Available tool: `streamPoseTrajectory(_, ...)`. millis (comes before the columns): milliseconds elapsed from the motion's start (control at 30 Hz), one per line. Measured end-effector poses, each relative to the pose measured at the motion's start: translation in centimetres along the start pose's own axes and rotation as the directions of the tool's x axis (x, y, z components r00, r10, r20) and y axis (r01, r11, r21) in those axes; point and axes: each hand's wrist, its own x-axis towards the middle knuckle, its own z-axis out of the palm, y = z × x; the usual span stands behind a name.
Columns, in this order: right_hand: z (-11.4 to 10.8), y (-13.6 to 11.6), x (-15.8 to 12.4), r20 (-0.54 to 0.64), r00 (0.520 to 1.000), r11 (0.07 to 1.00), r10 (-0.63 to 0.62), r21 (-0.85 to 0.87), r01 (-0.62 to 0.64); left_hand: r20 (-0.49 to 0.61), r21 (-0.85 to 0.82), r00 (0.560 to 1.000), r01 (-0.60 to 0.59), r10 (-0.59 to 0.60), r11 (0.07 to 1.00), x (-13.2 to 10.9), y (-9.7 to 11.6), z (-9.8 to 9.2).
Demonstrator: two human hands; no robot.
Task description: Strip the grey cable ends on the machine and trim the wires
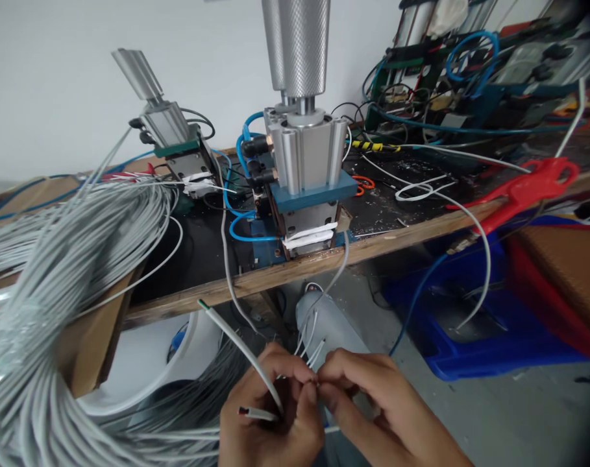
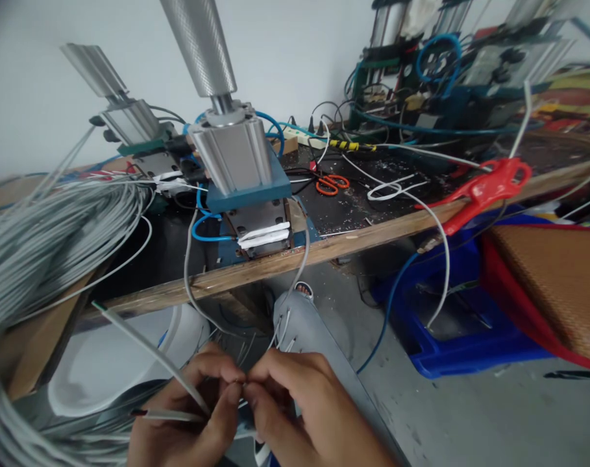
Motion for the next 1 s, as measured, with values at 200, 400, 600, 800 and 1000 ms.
streamPoseTrajectory(200,-1.4,-0.2,0.4,0.130,0.991,0.992,-0.019,-0.119,0.035,0.143,0.135,0.989,-0.048,0.028,0.990,0.2,0.0,-0.4)
streamPoseTrajectory(400,-2.0,0.1,0.5,0.195,0.980,0.994,0.041,-0.107,-0.020,0.258,0.215,0.965,-0.016,-0.041,0.977,0.7,-1.0,-1.6)
streamPoseTrajectory(600,-1.8,0.8,0.4,0.226,0.962,0.985,0.150,0.045,-0.164,0.353,0.244,0.934,-0.031,-0.059,0.969,1.3,-1.7,-2.3)
streamPoseTrajectory(800,1.5,2.7,-1.0,0.172,0.956,0.754,0.238,0.587,-0.294,0.042,0.073,0.981,0.189,-0.192,0.979,-0.1,-0.8,-0.3)
streamPoseTrajectory(1000,4.8,3.3,-1.8,0.093,0.947,0.564,0.306,0.784,-0.260,-0.059,-0.103,0.967,0.239,-0.246,0.965,-0.7,-1.4,-0.1)
